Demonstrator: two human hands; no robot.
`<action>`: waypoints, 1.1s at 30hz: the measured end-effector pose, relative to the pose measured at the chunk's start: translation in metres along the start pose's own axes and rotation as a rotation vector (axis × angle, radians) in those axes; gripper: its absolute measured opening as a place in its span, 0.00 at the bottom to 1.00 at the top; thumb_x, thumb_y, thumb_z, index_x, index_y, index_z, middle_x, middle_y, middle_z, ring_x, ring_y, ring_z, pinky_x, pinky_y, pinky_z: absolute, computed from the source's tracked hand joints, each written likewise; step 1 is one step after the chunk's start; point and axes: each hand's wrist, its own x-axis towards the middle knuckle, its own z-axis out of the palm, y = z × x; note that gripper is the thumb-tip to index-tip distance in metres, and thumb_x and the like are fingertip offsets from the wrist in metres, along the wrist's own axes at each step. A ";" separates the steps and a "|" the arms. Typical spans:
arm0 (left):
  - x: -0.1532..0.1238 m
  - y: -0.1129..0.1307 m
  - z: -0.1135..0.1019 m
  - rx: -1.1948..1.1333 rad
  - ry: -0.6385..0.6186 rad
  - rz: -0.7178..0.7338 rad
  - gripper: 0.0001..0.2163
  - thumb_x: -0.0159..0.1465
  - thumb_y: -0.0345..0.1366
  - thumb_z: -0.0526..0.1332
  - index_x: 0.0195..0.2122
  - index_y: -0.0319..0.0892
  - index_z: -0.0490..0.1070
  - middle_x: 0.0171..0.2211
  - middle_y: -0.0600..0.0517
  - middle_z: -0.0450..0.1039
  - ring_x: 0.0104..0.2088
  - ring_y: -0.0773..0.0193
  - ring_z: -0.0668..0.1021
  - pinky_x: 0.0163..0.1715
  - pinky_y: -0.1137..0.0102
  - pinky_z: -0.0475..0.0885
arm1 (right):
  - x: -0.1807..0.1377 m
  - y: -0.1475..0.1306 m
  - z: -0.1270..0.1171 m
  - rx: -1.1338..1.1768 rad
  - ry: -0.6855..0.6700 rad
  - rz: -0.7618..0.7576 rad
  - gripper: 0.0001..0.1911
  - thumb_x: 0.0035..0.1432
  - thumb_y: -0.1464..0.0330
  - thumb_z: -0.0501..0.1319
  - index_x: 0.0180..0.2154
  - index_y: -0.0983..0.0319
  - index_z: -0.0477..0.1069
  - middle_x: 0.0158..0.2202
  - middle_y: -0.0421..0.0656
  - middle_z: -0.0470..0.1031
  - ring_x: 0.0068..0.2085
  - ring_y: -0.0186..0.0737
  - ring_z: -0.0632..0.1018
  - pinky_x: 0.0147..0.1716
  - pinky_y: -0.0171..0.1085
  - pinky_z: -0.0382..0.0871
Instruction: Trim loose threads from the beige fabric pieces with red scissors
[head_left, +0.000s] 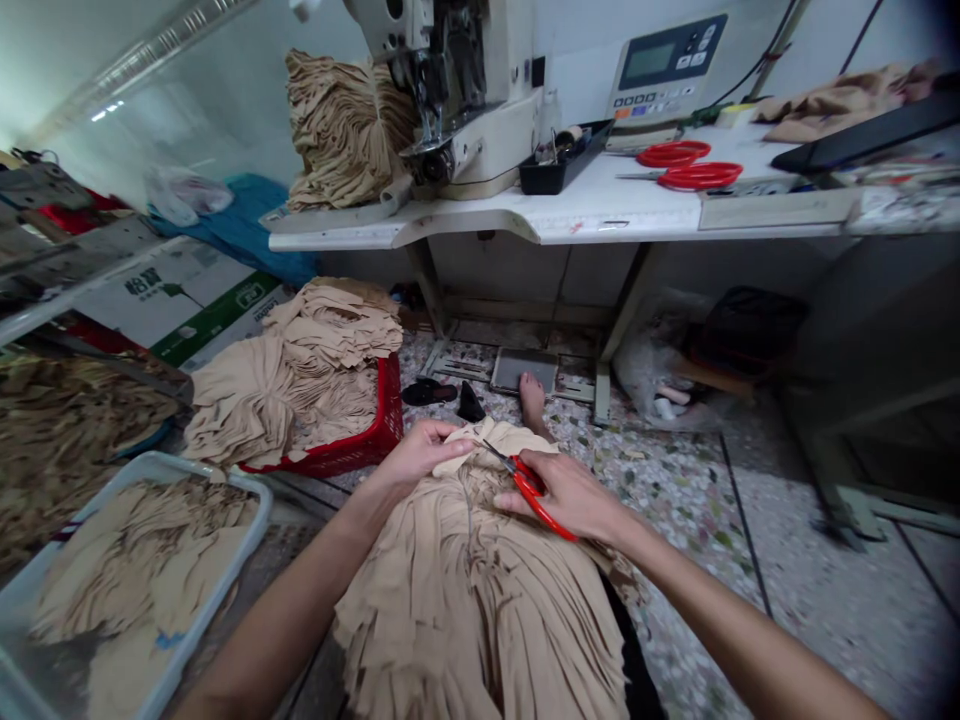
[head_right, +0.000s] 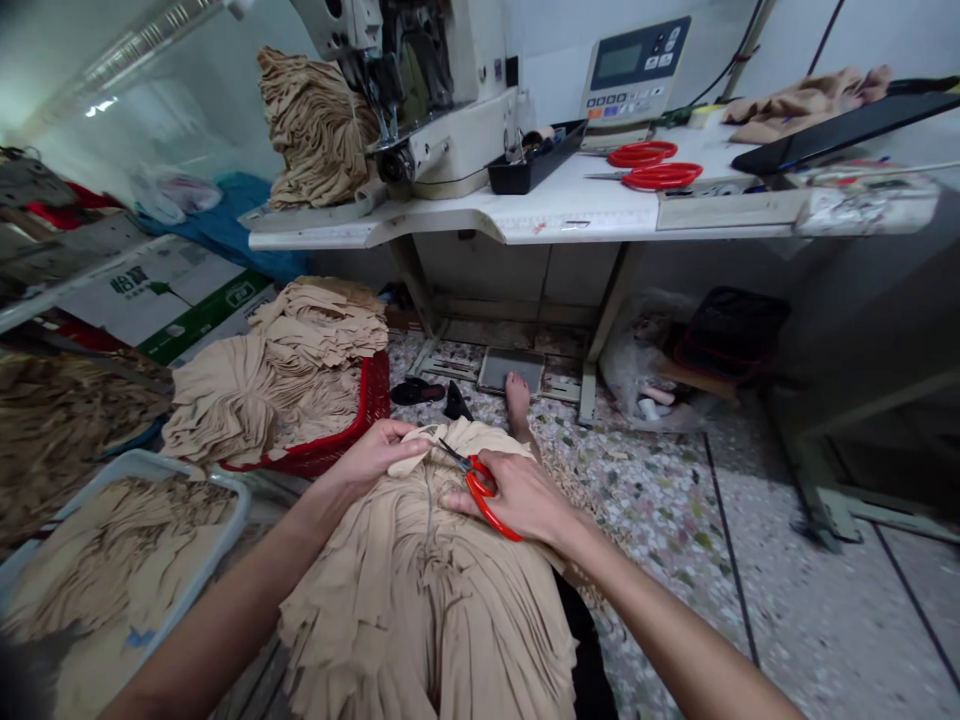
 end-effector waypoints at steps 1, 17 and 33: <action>0.000 -0.001 0.000 0.004 -0.002 -0.002 0.17 0.52 0.46 0.76 0.29 0.34 0.81 0.22 0.53 0.73 0.22 0.70 0.68 0.24 0.75 0.61 | 0.000 0.000 0.000 -0.003 0.004 0.004 0.25 0.61 0.44 0.62 0.32 0.58 0.64 0.28 0.40 0.72 0.28 0.39 0.69 0.27 0.35 0.52; 0.000 -0.010 0.005 0.021 -0.035 -0.015 0.19 0.56 0.47 0.74 0.39 0.35 0.83 0.33 0.47 0.81 0.29 0.64 0.77 0.30 0.74 0.68 | 0.002 0.012 0.007 0.076 0.074 0.046 0.27 0.61 0.43 0.61 0.27 0.59 0.64 0.23 0.38 0.67 0.26 0.37 0.67 0.27 0.35 0.52; -0.001 -0.010 0.014 0.055 0.021 0.021 0.19 0.54 0.47 0.75 0.35 0.34 0.80 0.26 0.50 0.77 0.24 0.66 0.76 0.26 0.75 0.70 | 0.005 -0.003 0.013 0.146 -0.009 0.029 0.27 0.64 0.42 0.58 0.30 0.59 0.67 0.27 0.40 0.72 0.29 0.39 0.71 0.30 0.35 0.58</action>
